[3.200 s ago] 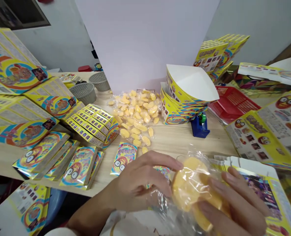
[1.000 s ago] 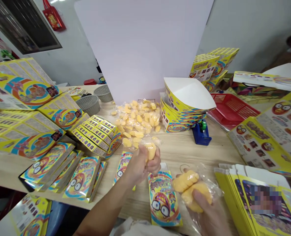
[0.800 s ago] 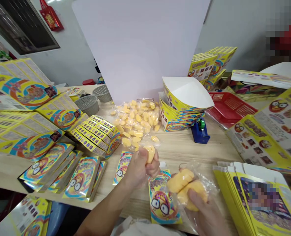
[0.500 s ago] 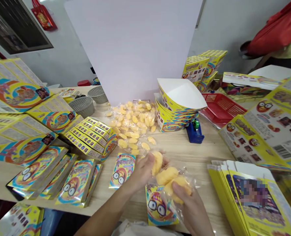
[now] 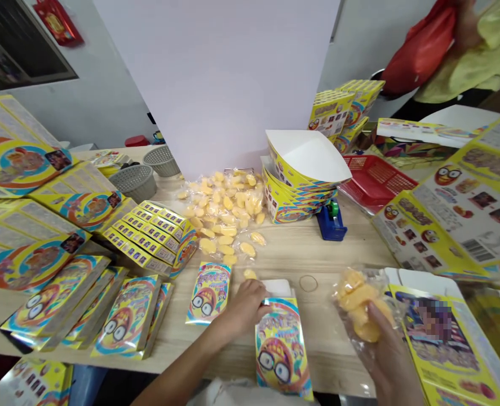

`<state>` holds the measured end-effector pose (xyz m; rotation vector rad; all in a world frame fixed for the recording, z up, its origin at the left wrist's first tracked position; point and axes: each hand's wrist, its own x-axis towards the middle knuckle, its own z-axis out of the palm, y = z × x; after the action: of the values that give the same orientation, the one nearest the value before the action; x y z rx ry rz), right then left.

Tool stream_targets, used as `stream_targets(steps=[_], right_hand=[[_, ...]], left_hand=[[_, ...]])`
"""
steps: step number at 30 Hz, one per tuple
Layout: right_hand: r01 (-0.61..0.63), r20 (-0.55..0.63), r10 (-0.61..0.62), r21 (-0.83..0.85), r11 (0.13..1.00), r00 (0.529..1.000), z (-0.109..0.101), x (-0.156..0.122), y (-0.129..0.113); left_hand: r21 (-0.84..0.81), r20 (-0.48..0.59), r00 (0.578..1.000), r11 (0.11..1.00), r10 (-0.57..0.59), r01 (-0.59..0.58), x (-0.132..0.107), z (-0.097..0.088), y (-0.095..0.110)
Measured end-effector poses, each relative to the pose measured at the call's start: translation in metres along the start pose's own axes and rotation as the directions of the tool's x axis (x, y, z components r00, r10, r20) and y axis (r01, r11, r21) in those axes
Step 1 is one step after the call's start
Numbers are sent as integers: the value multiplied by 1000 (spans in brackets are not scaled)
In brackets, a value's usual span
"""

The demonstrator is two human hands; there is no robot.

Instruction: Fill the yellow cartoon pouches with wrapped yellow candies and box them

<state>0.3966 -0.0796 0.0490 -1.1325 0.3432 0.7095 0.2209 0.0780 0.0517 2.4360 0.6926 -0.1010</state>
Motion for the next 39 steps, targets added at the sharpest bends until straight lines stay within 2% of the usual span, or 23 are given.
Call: stream_targets(steps=[1,3,5,6,8,11,13,16,18,21,23,24,25,27,29,30,32,34,36,37,38,39], right_hand=[[35,-7,-35,2,999,999,-5,1,-5],[87,-15,-87,27,996,996,-14,0,-14],[112,-26,-111,64,992,993,-16,-5,-19],[115,-33,-112,74,991,993,-16,-7,-20],[106,-28,-104,72,992,994,-11,-11,-19],[81,19,-82,41,996,996,0,-13,-11],[56,64,-57,15,998,996,6,-15,-5],[38,147,-35,-20,999,989,11,-20,-1],[61,217,-51,-38,997,975,12,-24,-3],[131,315,-95,-94,987,944,14,-27,-11],[211,389,-115,-213,954,914,18,-25,-18],[272,440,-116,-310,911,891,21,-24,-22],[349,498,-109,-420,838,860,24,-21,-25],[515,614,-63,-597,615,787,30,-17,-28],[634,700,22,-659,404,713,35,-14,-29],[671,728,72,-661,337,682,36,-12,-29],[716,759,187,-651,255,624,38,-10,-29],[737,755,343,-641,212,558,40,-6,-32],[712,719,501,-654,255,481,42,0,-37],[672,703,540,-675,303,463,44,2,-40],[623,696,538,-698,353,476,45,5,-43],[577,694,497,-716,394,521,46,7,-45]], left_hand=[[7,-34,995,996,91,-91,-9,-2,6],[78,-133,953,961,273,-265,-27,-8,20],[187,-217,909,929,355,-318,-38,-14,29],[225,-246,904,928,350,-298,-40,-17,29],[227,-268,923,949,277,-219,-35,-22,22],[118,-202,967,984,157,-135,-16,-32,2],[82,-167,975,987,149,-137,-7,-41,-5],[112,-133,964,970,230,-216,-8,-49,1],[92,-98,959,961,268,-259,-15,-47,12],[-93,-26,968,964,249,-250,-23,-36,24],[-233,13,975,949,223,-214,-25,-24,26],[-283,20,976,938,216,-201,-25,-19,26],[-318,22,976,927,215,-197,-25,-14,25],[-349,19,974,914,226,-206,-26,-6,22],[-328,-11,976,921,220,-211,-27,-1,20],[-298,-34,977,930,212,-213,-28,0,20],[-222,-83,972,947,218,-231,-29,1,19],[-152,-107,956,945,275,-289,-28,1,21],[-116,-103,938,932,332,-343,-27,0,23],[-113,-99,933,927,347,-357,-26,0,23],[-117,-94,930,924,354,-364,-25,-1,24],[-126,-92,930,923,355,-365,-24,-2,23]])
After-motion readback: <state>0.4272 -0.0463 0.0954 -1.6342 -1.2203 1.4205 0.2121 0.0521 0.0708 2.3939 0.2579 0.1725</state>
